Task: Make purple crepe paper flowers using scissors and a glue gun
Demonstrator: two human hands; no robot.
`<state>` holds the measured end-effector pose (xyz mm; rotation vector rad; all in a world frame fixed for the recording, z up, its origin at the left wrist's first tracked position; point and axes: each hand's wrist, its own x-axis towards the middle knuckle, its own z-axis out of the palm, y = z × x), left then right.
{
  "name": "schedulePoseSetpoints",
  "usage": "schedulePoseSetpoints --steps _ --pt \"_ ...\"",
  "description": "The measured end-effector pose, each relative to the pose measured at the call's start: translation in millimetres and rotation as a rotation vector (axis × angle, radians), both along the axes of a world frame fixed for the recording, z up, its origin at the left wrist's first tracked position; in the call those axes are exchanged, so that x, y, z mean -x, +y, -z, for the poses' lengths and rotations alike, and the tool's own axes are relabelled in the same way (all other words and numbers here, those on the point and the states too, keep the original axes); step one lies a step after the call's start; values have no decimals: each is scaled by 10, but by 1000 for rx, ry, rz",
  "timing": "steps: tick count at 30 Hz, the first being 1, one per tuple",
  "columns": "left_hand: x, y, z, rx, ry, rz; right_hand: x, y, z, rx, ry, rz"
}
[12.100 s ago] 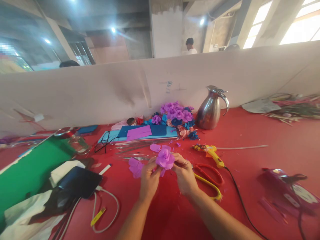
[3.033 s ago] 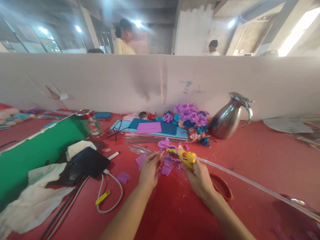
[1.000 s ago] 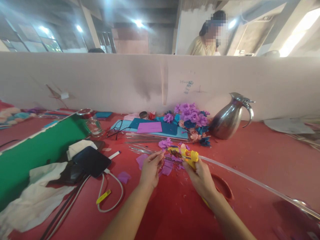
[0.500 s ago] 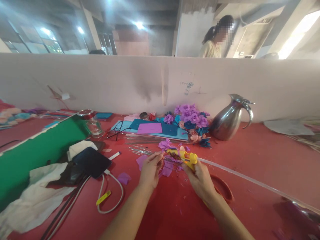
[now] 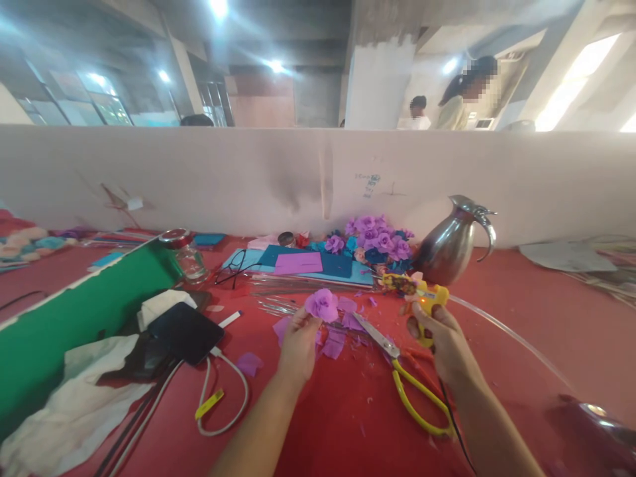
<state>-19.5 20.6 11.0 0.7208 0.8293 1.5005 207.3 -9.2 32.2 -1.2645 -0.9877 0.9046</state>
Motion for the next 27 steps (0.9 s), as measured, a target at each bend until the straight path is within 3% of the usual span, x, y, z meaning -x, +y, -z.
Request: schedulePoseSetpoints --steps 4,7,11,14,17,18,20,23,27 --pt "-18 -34 -24 -38 67 22 -486 108 102 242 -131 -29" --pt "-42 -85 -148 -41 9 28 -756 154 280 376 -397 71" --pt "-86 -131 -314 -30 -98 42 -998 158 424 445 -568 184" --pt "-78 -106 -283 72 -156 55 -1026 126 370 412 -702 283" --pt "-32 -54 -165 106 -179 88 -750 90 174 257 -973 433" --pt "-17 -40 -128 107 -185 96 -576 80 96 159 -1011 409" --pt "4 -25 -77 117 -198 119 -136 63 -35 -40 -899 206" --pt "9 -30 -55 158 -225 143 544 36 -70 -175 -626 -106" --pt "-20 -62 -52 223 -249 127 1016 -8 141 -215 -438 -144"
